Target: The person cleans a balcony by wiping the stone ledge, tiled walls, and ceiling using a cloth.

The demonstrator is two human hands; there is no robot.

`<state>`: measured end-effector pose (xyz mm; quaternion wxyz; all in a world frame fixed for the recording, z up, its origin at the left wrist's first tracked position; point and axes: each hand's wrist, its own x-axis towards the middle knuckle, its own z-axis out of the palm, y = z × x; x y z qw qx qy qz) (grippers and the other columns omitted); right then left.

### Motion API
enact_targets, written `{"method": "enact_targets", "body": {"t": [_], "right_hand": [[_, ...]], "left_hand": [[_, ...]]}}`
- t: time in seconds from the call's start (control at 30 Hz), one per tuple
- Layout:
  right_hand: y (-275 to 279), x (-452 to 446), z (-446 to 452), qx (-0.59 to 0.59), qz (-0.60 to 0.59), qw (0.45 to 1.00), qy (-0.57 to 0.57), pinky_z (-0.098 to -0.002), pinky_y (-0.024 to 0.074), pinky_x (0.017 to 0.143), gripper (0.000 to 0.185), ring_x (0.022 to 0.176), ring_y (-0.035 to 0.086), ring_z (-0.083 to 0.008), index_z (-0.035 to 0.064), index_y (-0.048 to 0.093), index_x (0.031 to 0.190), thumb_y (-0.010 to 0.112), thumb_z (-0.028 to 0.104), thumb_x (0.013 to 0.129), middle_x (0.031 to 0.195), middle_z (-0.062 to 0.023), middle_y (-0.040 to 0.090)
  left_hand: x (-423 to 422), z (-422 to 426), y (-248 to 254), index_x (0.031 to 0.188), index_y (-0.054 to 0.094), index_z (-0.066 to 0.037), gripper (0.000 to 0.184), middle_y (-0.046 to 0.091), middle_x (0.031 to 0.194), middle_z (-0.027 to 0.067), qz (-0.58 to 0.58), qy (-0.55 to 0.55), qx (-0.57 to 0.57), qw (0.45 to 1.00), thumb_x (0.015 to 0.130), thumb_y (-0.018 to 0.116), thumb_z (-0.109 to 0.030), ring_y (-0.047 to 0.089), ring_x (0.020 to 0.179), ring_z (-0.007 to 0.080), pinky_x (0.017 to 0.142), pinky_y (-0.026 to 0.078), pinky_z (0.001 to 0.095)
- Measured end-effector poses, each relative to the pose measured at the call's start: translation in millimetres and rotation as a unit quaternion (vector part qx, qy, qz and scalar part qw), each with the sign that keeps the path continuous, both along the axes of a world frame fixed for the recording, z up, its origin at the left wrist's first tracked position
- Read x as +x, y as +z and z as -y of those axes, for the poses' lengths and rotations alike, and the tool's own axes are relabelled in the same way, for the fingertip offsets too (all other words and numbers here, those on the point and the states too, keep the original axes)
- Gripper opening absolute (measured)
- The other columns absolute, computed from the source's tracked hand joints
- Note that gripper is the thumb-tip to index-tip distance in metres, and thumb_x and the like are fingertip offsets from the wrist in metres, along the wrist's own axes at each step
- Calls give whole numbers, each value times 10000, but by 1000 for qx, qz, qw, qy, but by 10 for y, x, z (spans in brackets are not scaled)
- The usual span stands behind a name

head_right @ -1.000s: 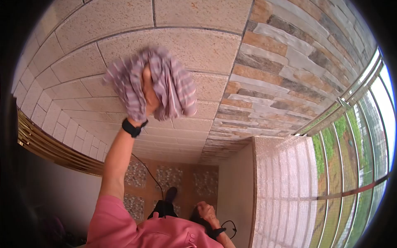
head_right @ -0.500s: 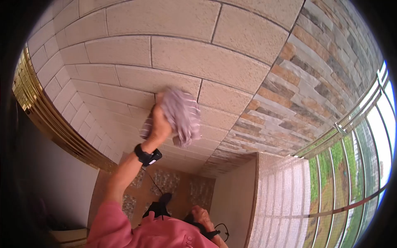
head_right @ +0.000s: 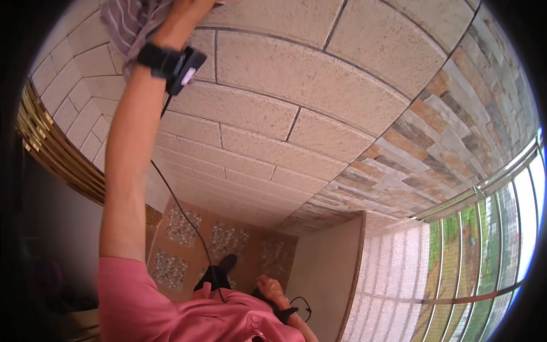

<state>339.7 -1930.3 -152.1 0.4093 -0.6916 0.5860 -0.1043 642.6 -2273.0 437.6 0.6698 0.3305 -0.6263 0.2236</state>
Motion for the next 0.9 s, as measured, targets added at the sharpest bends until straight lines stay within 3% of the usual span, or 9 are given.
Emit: {"method": "enact_targets", "body": {"t": [0.03, 0.07, 0.17, 0.23, 0.5, 0.8, 0.83, 0.87, 0.9], "right_hand": [[-25, 3, 4, 7, 3, 1000, -3, -483, 540, 783, 187, 874, 668, -396, 103, 665, 1003, 591, 238, 897, 914, -195, 696], [-43, -7, -2, -6, 11, 1000, -10, -481, 542, 781, 186, 868, 670, -394, 104, 666, 1003, 589, 236, 898, 916, -192, 698], [-230, -87, -82, 4, 26, 1000, -17, -480, 546, 774, 187, 863, 673, -391, 104, 668, 1007, 588, 233, 898, 927, -182, 701], [-281, -117, -81, 14, 28, 999, -16, -481, 547, 770, 188, 864, 674, -389, 103, 669, 1010, 588, 231, 898, 937, -176, 702], [75, -203, -5, 45, 29, 999, 3, -470, 540, 743, 196, 905, 662, -403, 95, 668, 1044, 603, 221, 909, 941, -178, 693], [-560, -538, -310, -14, -65, 996, 62, -480, 524, 747, 223, 908, 647, -401, 128, 656, 1060, 545, 289, 953, 970, -152, 668], [-583, -538, -322, -16, -64, 996, 68, -480, 524, 747, 223, 908, 647, -401, 128, 656, 1060, 545, 289, 953, 970, -152, 668], [-597, -532, -316, 29, -84, 994, 68, -481, 520, 748, 222, 909, 644, -398, 125, 654, 1045, 530, 289, 960, 966, -151, 664], [-608, -530, -294, 74, -105, 989, 69, -482, 517, 749, 224, 911, 641, -396, 122, 651, 1031, 516, 289, 968, 962, -150, 659]], "left_hand": [[-57, 3, -102, 1296, 419, 147, 459, 432, 1317, 372, -23, -34, 14, 999, 879, 491, -30, 397, 1290, 459, 1112, 312, 490], [-6, 455, -403, 1392, 330, 142, 616, 299, 1447, 398, 77, 223, -161, 958, 860, 553, -73, 263, 1384, 505, 1177, 161, 549], [-110, 192, -1305, 1474, 166, 107, 917, 222, 1515, 349, 34, 127, -34, 991, 808, 696, -233, 226, 1405, 493, 1175, 156, 576], [-179, 211, -1771, 1301, 516, 14, 511, 415, 1317, 312, 33, 14, -134, 990, 894, 604, -282, 321, 1293, 502, 1075, 291, 579], [-433, -392, -3512, 1269, 497, 83, 486, 279, 1411, 300, 49, 76, 185, 978, 876, 584, -188, 243, 1318, 532, 1111, 250, 579], [-314, -607, -4040, 1329, 432, 29, 553, 390, 1321, 191, -138, -10, 279, 950, 831, 659, -43, 392, 1259, 353, 1074, 342, 449], [-96, -398, -4455, 1394, 383, -18, 588, 376, 1394, 162, -395, -248, 285, 837, 870, 639, -94, 395, 1287, 323, 1090, 336, 445], [93, -307, -4682, 1459, 334, -65, 624, 361, 1466, 133, -597, -454, 250, 612, 910, 619, -145, 399, 1316, 293, 1106, 330, 442], [212, -394, -4597, 1459, 334, -65, 624, 361, 1466, 133, -598, -451, 246, 615, 910, 619, -145, 399, 1316, 293, 1106, 330, 442]]}}
